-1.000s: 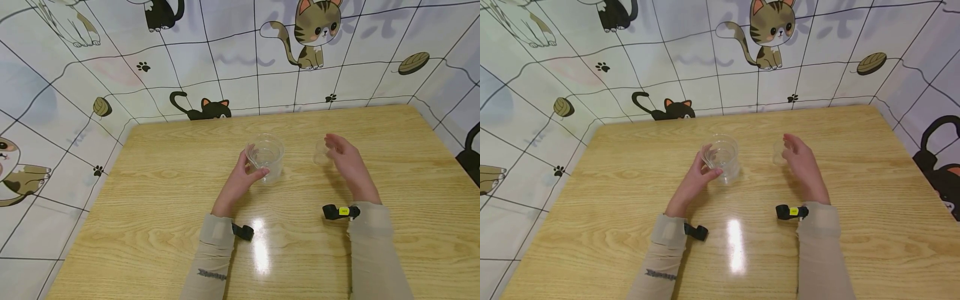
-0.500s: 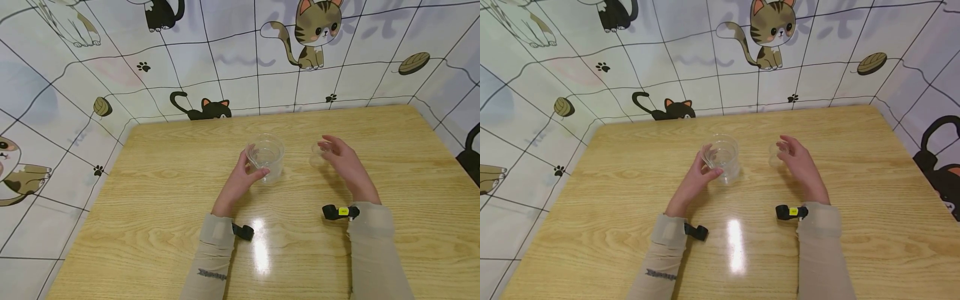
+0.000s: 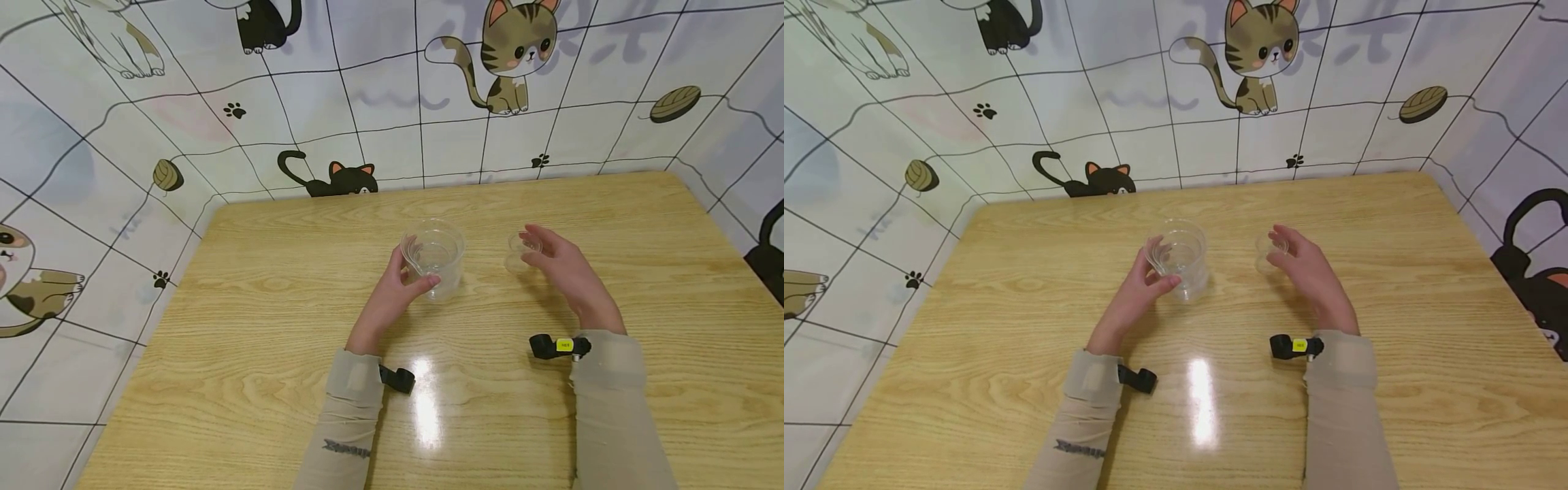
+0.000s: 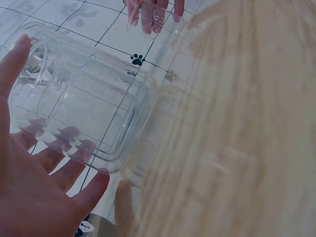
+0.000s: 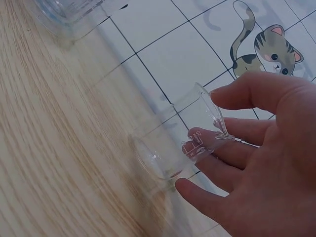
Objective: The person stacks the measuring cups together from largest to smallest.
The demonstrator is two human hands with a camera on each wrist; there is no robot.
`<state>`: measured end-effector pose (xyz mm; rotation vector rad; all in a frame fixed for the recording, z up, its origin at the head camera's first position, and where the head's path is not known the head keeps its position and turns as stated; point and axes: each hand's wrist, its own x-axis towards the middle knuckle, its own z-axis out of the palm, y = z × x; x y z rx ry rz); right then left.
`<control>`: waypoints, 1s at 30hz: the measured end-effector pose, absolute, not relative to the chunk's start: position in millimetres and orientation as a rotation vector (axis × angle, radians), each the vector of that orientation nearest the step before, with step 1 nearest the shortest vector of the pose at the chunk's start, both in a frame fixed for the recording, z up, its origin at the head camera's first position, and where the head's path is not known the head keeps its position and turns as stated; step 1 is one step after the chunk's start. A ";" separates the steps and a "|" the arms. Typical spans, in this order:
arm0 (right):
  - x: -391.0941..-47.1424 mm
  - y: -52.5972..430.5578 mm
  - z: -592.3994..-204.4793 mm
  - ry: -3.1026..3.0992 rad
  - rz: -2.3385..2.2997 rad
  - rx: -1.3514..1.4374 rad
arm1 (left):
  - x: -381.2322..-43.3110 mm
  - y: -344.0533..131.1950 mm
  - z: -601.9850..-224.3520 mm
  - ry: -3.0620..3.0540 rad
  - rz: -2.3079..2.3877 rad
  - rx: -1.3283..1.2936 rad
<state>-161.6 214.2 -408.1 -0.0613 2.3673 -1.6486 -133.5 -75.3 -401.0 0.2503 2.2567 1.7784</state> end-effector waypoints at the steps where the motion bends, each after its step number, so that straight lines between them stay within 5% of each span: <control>1: -161.8 214.5 -408.8 2.372 -1.647 -0.061 | -133.2 -75.2 -401.3 2.256 1.782 0.250; 15: -165.2 212.9 -421.7 2.490 -1.594 -0.040 | -143.7 -76.8 -432.3 2.283 1.822 0.280; 30: -164.0 208.4 -423.4 2.545 -1.545 -0.036 | -131.1 -74.3 -410.4 2.263 1.802 0.282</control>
